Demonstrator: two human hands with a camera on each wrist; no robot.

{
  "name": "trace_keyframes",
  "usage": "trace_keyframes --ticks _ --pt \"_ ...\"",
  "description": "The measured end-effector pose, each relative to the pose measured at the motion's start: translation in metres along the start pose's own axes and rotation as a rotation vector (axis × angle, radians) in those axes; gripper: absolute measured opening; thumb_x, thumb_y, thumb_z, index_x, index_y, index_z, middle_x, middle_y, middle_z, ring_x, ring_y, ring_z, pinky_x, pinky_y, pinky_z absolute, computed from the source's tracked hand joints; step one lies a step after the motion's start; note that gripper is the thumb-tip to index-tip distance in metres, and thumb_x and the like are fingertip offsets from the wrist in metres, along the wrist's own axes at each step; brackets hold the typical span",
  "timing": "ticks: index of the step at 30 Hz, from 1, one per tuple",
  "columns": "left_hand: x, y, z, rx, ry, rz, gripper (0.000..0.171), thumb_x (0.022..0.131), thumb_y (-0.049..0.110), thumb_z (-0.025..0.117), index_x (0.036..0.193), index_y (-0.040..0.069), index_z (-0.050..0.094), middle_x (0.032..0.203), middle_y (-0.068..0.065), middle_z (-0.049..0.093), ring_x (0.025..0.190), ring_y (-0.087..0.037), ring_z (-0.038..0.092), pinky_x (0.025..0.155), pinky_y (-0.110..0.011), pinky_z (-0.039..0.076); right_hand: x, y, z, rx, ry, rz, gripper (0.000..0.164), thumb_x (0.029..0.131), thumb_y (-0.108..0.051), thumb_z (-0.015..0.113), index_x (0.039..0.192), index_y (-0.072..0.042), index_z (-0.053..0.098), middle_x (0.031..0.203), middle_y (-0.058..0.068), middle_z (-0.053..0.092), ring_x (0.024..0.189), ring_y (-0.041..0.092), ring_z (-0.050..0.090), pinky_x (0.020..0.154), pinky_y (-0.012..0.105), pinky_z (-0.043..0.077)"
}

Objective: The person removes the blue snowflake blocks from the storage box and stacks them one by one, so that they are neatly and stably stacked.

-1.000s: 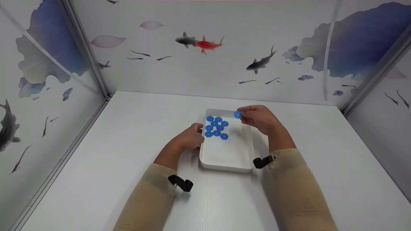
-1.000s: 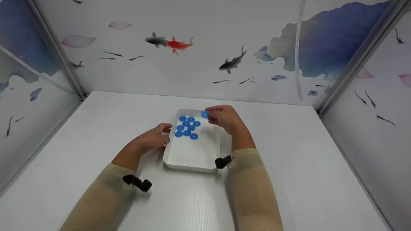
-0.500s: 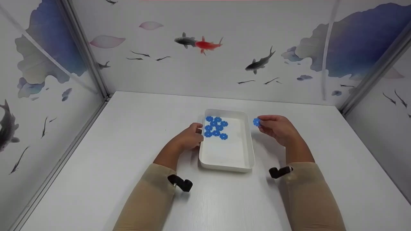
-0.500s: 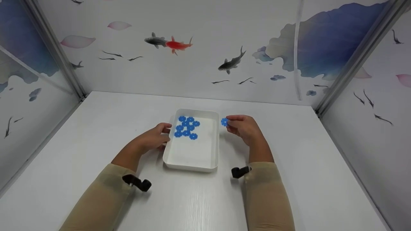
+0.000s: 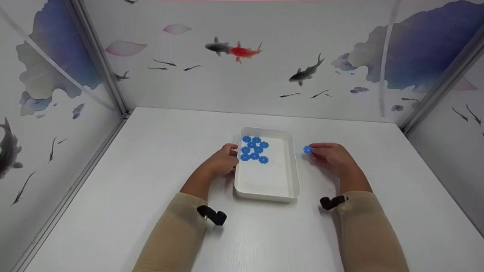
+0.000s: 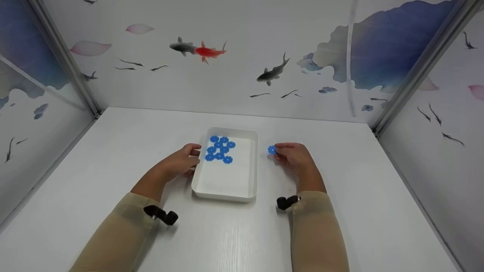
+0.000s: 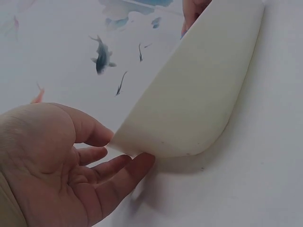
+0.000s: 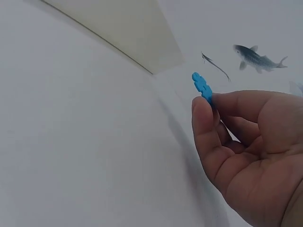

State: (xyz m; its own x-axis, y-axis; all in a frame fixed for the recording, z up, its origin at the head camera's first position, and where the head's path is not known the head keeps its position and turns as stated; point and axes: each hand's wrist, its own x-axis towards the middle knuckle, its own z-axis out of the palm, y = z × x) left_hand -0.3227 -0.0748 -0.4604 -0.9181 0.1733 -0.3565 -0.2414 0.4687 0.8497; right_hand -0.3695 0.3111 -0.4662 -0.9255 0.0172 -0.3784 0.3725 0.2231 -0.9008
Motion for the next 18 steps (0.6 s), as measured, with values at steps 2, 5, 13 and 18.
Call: trace_keyframes --ticks 2,5,13,18 --pt "-0.0006 0.0003 -0.0007 0.013 0.004 -0.005 0.065 0.107 0.021 0.053 0.167 0.025 0.030 0.166 -0.005 0.045 0.139 -0.026 0.056 0.114 -0.047 0.053 -0.0006 0.0018 -0.0016 -0.017 0.011 0.010 0.046 0.104 -0.026 0.072 0.146 -0.010 0.063 0.138 0.009 0.066 0.106 0.015 0.072 0.097 0.025 0.060" --pt "-0.0023 0.0013 -0.0017 0.027 0.004 -0.009 0.067 0.106 0.022 0.053 0.168 0.025 0.029 0.167 -0.005 0.044 0.141 -0.026 0.054 0.116 -0.048 0.051 -0.0013 0.0043 -0.0030 -0.038 0.028 0.024 0.046 0.103 -0.027 0.072 0.145 -0.011 0.064 0.137 0.008 0.067 0.107 0.014 0.072 0.097 0.025 0.060" --pt "-0.0046 0.0014 -0.0023 0.042 0.013 0.006 0.066 0.106 0.019 0.052 0.168 0.022 0.030 0.167 -0.008 0.045 0.142 -0.028 0.053 0.121 -0.050 0.047 0.0001 0.0081 -0.0068 -0.067 0.051 0.070 0.046 0.102 -0.026 0.074 0.144 -0.009 0.063 0.132 0.009 0.070 0.104 0.013 0.076 0.095 0.025 0.061" --pt "-0.0037 0.0006 -0.0011 0.032 0.015 0.026 0.067 0.105 0.018 0.051 0.169 0.020 0.029 0.167 -0.009 0.045 0.141 -0.030 0.055 0.120 -0.050 0.047 0.0005 0.0075 -0.0059 -0.056 0.049 0.077 0.047 0.102 -0.024 0.075 0.143 -0.006 0.063 0.124 0.008 0.073 0.099 0.013 0.078 0.095 0.025 0.061"
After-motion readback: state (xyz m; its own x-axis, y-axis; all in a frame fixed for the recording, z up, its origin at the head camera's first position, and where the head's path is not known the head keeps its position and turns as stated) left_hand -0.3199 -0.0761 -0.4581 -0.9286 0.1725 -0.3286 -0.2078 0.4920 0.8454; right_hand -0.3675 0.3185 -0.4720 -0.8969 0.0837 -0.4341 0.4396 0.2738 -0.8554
